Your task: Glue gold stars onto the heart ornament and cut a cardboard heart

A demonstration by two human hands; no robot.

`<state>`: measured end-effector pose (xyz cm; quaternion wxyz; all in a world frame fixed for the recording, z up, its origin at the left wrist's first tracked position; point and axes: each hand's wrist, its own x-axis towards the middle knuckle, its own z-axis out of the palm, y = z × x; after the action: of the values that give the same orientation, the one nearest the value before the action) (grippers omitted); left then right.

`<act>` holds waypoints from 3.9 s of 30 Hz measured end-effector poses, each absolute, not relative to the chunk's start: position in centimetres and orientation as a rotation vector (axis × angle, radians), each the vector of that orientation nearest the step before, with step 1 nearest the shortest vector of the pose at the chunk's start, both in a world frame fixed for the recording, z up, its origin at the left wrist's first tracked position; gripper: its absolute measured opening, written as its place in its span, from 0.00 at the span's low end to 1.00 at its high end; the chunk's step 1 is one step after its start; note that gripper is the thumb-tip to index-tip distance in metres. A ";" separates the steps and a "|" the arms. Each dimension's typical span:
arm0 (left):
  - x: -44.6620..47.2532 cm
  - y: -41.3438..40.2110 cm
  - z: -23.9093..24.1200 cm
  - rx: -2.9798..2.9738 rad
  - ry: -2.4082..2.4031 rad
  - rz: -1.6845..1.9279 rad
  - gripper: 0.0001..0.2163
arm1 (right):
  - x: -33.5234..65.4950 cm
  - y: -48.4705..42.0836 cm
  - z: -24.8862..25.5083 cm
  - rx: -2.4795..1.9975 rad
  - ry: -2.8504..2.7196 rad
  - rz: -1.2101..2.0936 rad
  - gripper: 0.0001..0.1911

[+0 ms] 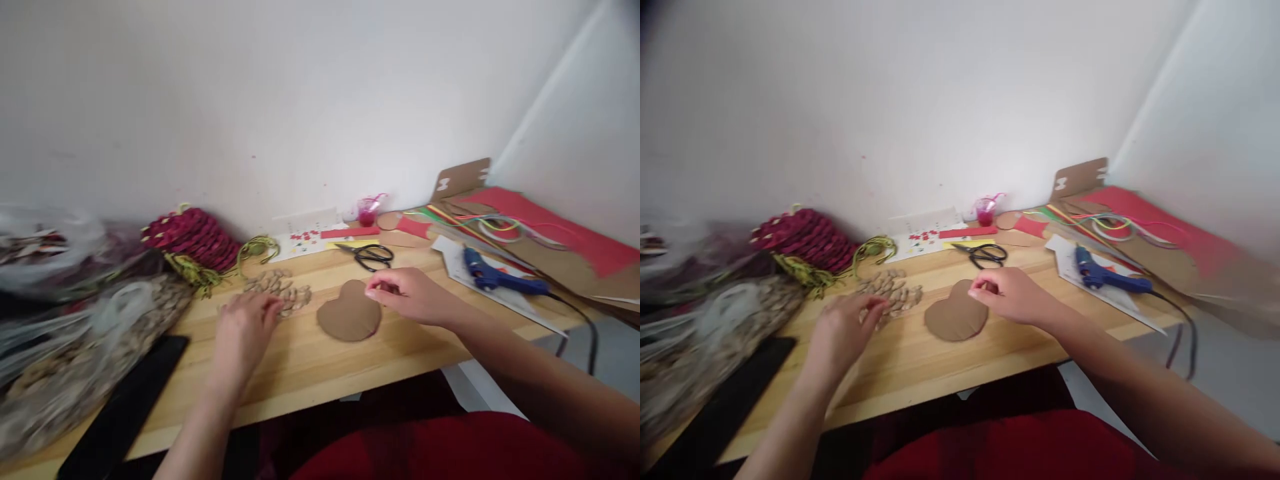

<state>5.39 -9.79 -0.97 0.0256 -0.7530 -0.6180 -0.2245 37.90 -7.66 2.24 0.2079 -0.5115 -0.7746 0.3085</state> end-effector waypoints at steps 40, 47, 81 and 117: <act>0.3 -0.4 2.0 -2.618 -2.548 -2.367 0.16 | 19.3 5.1 3.2 -0.707 -2.117 1.665 0.21; 0.1 0.1 1.7 -2.260 -2.716 -2.407 0.18 | 19.6 6.7 3.3 -0.771 -2.240 1.120 0.05; 2.0 -0.4 2.6 -2.264 -3.034 -2.761 0.10 | 21.3 6.2 3.9 -0.486 -2.315 0.583 0.06; 1.6 -0.6 2.5 -2.375 -2.544 -3.042 0.08 | 21.1 6.9 3.2 -0.484 -2.288 0.545 0.08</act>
<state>1.62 -0.65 2.50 -0.6744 -0.3794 -0.4064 -0.4860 21.06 6.94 3.15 0.3616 -0.1879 -0.8883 0.2116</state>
